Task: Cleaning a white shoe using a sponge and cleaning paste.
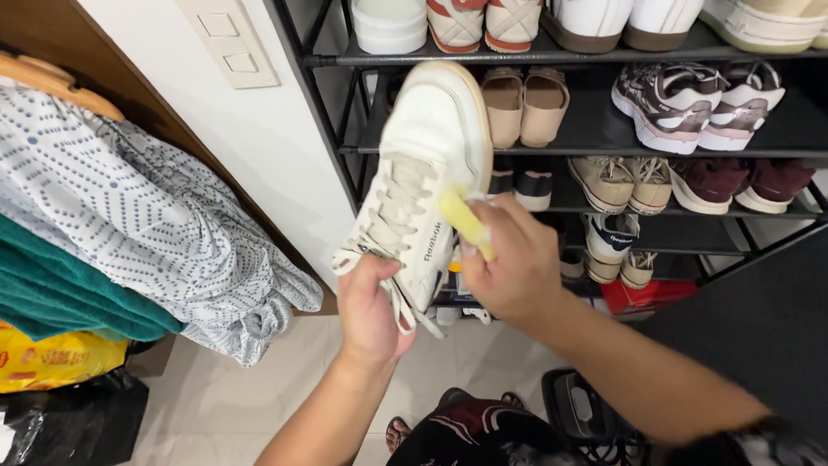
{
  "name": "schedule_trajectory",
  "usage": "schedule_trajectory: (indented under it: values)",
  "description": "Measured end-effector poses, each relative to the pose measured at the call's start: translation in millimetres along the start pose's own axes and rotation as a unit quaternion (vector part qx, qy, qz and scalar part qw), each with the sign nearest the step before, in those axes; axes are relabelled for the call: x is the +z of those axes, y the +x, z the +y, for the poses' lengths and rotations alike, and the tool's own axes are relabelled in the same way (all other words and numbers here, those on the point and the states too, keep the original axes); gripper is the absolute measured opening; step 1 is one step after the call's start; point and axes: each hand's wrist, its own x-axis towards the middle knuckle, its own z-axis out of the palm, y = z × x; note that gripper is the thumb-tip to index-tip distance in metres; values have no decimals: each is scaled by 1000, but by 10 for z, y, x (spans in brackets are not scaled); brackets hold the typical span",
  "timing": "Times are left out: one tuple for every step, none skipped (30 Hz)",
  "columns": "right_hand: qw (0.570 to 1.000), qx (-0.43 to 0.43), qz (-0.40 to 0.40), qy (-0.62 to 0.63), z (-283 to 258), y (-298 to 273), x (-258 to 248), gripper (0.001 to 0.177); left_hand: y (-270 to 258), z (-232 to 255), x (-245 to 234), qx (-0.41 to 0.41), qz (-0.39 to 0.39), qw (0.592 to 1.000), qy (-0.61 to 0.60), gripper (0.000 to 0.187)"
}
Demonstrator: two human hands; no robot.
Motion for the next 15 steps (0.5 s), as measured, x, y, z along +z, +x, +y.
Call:
schedule_trajectory:
  values:
    - [1000,-2,0,2,35,88,19,31,31,-75,-66,3,1,1000,0,58]
    - [1000,11,0,-5,40,117,22,31,3,-164,-147,11,11,1000,18,56]
    - [1000,23,-1,-12,50,144,21,30,-28,-258,-225,18,21,999,36,55]
    - [1000,24,2,-15,67,151,56,30,-3,-205,-154,16,18,999,37,55]
    - [999,18,26,-14,85,163,87,30,22,-151,-77,13,5,1000,17,58]
    - [999,13,47,-12,94,163,116,29,31,-99,-3,9,-6,1000,-3,62]
    - [999,16,48,-14,125,11,164,29,34,-27,13,6,-7,1000,-3,62]
    - [996,-33,76,-15,163,-113,235,29,55,63,27,-19,-35,998,-43,64]
    - [991,-82,105,-16,199,-235,310,29,74,156,40,-43,-63,994,-82,65]
    - [991,-83,106,-13,238,-210,302,29,109,180,35,-41,-62,994,-81,65]
    - [994,-58,92,-3,279,-190,296,28,144,201,25,-49,-68,993,-86,66]
    - [997,-28,74,7,298,-214,274,26,141,206,5,-60,-69,991,-93,67]
    - [997,-24,72,10,276,-60,220,26,114,178,-7,-61,-64,992,-93,67]
    - [996,-5,88,-6,272,115,159,20,115,147,-7,-71,-54,991,-98,67]
    - [994,13,106,-17,268,295,93,13,116,118,-2,-80,-44,990,-104,68]
